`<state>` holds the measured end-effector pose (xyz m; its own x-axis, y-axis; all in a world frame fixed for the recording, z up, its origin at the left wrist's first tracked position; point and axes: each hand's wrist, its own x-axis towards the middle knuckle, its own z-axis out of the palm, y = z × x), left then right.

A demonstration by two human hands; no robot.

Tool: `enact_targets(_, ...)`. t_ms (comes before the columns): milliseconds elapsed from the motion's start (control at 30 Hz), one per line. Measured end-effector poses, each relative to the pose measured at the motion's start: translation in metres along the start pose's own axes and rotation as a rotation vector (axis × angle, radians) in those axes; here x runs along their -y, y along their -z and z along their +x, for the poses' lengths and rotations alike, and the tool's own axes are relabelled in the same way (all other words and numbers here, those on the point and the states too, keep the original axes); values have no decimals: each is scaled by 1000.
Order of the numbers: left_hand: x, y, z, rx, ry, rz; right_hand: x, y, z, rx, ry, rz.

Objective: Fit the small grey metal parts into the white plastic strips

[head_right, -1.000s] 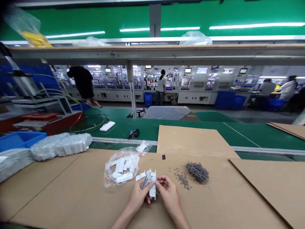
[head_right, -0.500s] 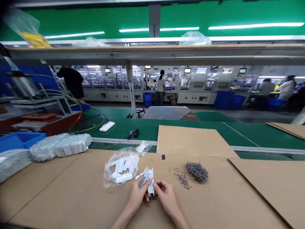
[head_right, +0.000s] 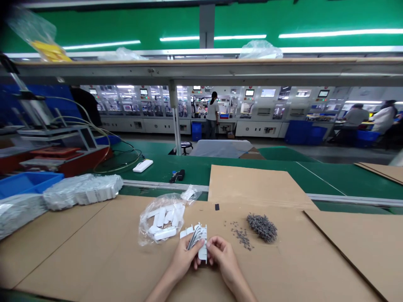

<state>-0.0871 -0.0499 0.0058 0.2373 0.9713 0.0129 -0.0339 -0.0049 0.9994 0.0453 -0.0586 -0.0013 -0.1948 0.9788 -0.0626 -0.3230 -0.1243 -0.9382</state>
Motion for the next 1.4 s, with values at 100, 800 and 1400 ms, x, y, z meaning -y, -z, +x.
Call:
enact_targets(100, 1, -1, 1, -27, 14, 16, -2, 2, 1, 56, -105, 59)
enact_targets(800, -6, 6, 3, -152, 43, -161, 13, 19, 1, -193, 303, -978)
enact_targets(1400, -3, 10, 2, -242, -54, 102, 10, 0, -2, -21, -5, -18)
